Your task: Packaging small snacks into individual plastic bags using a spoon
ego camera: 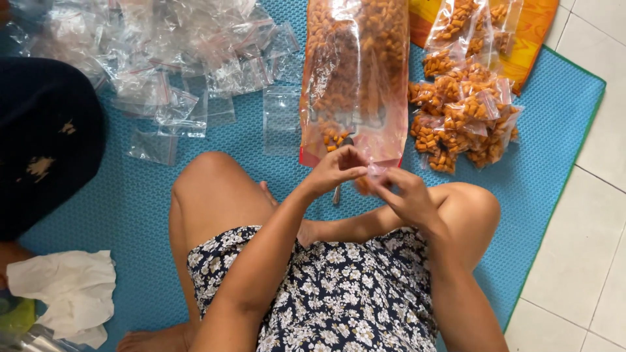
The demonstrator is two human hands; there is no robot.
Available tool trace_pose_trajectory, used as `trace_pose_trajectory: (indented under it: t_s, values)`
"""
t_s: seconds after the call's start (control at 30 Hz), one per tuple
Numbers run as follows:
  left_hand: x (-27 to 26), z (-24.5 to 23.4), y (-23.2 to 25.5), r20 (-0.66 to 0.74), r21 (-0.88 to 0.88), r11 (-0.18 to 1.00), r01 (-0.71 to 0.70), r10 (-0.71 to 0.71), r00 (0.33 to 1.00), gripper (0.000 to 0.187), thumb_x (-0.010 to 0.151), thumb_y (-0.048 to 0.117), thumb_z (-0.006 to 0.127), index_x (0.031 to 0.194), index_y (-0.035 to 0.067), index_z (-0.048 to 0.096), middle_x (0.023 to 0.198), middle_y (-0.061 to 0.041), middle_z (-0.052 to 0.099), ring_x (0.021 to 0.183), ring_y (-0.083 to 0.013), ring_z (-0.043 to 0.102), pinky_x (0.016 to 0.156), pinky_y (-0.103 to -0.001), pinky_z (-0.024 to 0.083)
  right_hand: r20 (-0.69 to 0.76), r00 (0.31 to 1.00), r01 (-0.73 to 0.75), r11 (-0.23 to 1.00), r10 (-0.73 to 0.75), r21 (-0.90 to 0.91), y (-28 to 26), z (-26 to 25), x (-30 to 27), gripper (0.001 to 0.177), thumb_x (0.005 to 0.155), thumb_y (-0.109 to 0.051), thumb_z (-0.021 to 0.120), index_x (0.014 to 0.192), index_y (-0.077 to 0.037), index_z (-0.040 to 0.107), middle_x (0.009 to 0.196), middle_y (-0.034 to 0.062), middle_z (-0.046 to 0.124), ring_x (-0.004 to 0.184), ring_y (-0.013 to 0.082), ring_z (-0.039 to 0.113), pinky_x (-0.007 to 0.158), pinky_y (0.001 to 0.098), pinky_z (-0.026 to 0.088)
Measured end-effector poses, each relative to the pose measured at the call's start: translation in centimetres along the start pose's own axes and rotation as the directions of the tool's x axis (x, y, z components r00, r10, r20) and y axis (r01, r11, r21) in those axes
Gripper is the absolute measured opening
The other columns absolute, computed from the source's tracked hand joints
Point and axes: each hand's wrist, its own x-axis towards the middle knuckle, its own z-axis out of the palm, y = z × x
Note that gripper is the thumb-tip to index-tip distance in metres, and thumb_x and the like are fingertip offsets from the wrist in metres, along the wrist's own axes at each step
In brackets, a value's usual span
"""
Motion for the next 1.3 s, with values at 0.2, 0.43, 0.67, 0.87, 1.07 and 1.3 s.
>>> trace_pose_trajectory:
  t_s: [0.2,0.43,0.67,0.87,1.07,1.3]
  values:
    - [0.2,-1.5,2.4,0.086,-0.091,0.991,0.101,-0.094,0.992,0.038,0.110,0.041,0.045,0.127,0.011,0.061,0.121,-0.006,0.073,0.116,-0.0104,0.068,0.100,-0.026,0.049,0.067,0.951,0.035,0.318,-0.302,0.948,-5.7,-7.6,-1.0,0.022,0.079,-0.008,0.082,0.070,0.001,0.064,0.063,0.0178,0.060,0.051,0.0280,0.059,0.063,0.0503,0.055]
    - [-2.3,1.0,5.7,0.135,0.058,0.995,-0.085,0.076,0.988,0.055,0.086,0.019,0.083,0.133,0.004,0.059,0.126,-0.010,0.065,0.126,-0.0214,0.056,0.113,-0.039,0.038,0.098,0.990,-0.072,0.961,0.101,-0.268,-3.2,-4.7,-1.0,0.007,0.087,-0.026,0.078,0.089,-0.019,0.075,0.075,0.0027,0.070,0.074,0.0287,0.067,0.073,0.0419,0.051]
    - [-4.5,3.9,5.2,0.243,0.290,0.952,-0.102,0.030,0.970,0.111,0.064,0.018,0.098,0.155,0.008,0.036,0.134,-0.017,0.058,0.130,-0.0248,0.053,0.115,-0.044,0.040,0.102,0.975,-0.222,0.921,0.199,0.321,-7.0,-4.8,-0.1,0.004,0.087,-0.012,0.081,0.088,-0.008,0.079,0.062,-0.0024,0.055,0.067,0.0078,0.050,0.069,0.0257,0.046]
    - [-5.2,3.6,3.5,0.257,-0.304,0.916,0.263,-0.187,0.948,0.050,0.087,0.004,0.079,0.129,0.001,0.053,0.105,-0.008,0.069,0.089,-0.0144,0.073,0.070,-0.031,0.065,0.043,0.973,-0.170,0.586,0.225,0.793,-2.6,-2.1,-1.1,0.069,0.091,-0.050,0.065,0.138,-0.002,0.057,0.123,0.0096,0.072,0.113,0.0133,0.067,0.100,0.0275,0.049]
    - [-5.2,2.8,0.9,0.470,-0.507,0.677,0.533,-0.301,0.829,0.045,0.093,0.029,0.065,0.127,0.002,0.054,0.093,-0.019,0.067,0.076,-0.0232,0.072,0.069,-0.036,0.062,0.134,0.979,-0.171,0.262,0.153,0.950,2.1,2.0,-1.7,0.062,0.088,-0.009,0.062,0.147,0.003,0.048,0.136,0.0226,0.064,0.117,0.0306,0.067,0.079,0.0335,0.056]
    - [-4.4,4.0,1.1,0.399,-0.566,0.575,0.591,-0.436,0.807,0.067,0.100,0.065,0.053,0.120,0.002,0.064,0.099,-0.016,0.073,0.087,-0.0216,0.076,0.087,-0.036,0.060,0.013,0.943,-0.130,0.334,0.332,0.933,8.7,4.8,-3.5,0.012,0.089,0.008,0.068,0.100,0.010,0.067,0.081,0.0229,0.072,0.070,0.0249,0.069,0.059,0.0322,0.055]
